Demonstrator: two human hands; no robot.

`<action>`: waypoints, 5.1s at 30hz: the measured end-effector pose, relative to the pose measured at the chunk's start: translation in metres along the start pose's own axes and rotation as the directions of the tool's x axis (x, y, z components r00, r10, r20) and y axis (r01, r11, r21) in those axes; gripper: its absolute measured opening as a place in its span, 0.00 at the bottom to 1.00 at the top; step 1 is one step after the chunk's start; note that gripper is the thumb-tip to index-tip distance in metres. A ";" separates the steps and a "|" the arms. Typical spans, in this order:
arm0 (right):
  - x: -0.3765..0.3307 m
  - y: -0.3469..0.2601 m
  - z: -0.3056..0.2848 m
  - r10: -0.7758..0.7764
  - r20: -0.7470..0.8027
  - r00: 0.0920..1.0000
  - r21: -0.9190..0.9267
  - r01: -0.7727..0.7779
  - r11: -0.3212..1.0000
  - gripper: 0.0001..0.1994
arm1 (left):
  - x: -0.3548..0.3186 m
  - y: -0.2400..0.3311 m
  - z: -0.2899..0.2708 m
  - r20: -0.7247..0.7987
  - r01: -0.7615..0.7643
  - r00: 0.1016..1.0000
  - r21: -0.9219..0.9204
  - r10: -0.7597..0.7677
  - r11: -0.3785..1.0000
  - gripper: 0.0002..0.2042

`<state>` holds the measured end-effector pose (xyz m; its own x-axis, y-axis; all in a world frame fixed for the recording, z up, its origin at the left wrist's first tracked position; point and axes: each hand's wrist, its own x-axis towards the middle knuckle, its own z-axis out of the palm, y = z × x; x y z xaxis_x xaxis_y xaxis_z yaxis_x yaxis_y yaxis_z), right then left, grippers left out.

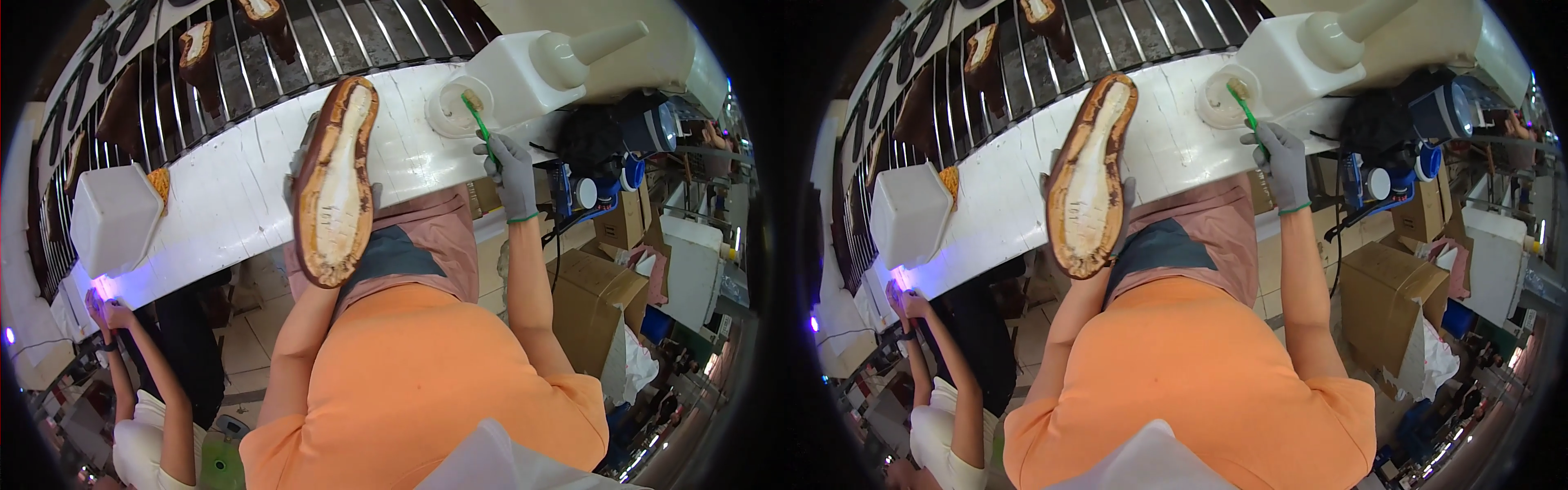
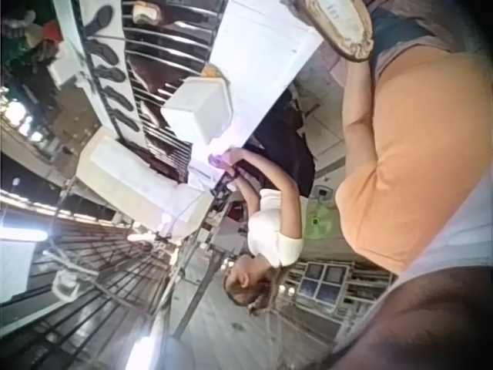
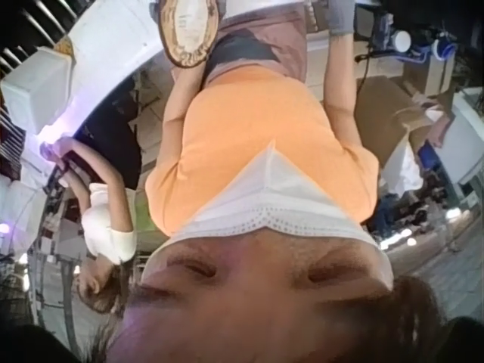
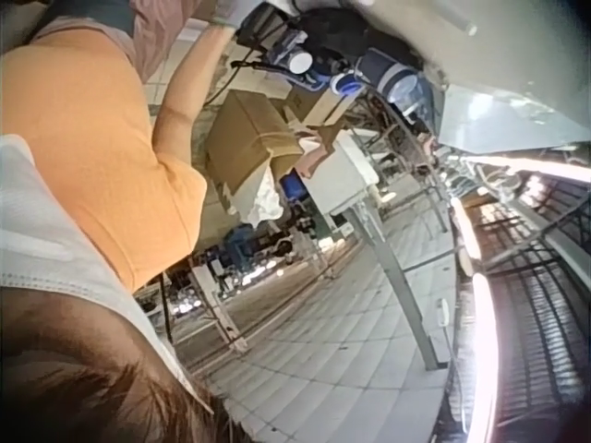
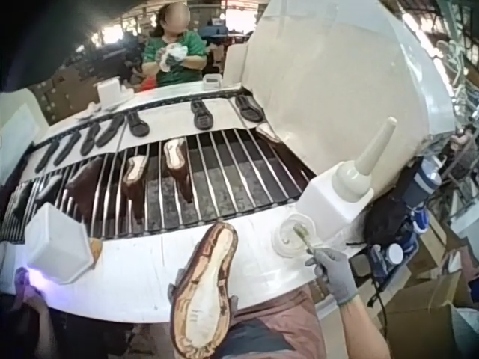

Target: Applying adhesive to the base of shoes using a brush on a manufacturing conveyor line.

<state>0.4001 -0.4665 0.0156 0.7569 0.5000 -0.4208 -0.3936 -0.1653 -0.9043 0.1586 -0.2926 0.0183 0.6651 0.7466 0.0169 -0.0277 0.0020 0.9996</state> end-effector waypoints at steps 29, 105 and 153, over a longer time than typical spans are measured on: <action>-0.053 -0.031 0.098 -0.309 0.253 0.917 -0.419 0.392 0.819 0.10 | -0.026 -0.116 0.005 0.247 0.470 0.854 -0.745 -0.459 0.473 0.31; -0.114 -0.057 0.093 -0.184 0.606 0.774 -0.345 0.464 0.816 0.07 | 0.007 -0.049 -0.002 -0.045 -0.077 0.996 0.033 0.079 0.996 0.42; -0.015 -0.216 0.118 -0.632 0.660 0.407 -0.351 0.910 0.219 0.11 | 0.198 0.075 -0.044 0.913 0.157 0.369 0.124 -0.175 0.980 0.36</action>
<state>0.4125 -0.3382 0.2254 0.2124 0.8685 0.4479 0.7863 0.1203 -0.6061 0.2559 -0.1155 0.0952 0.9314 -0.3324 -0.1482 0.1696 0.0363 0.9848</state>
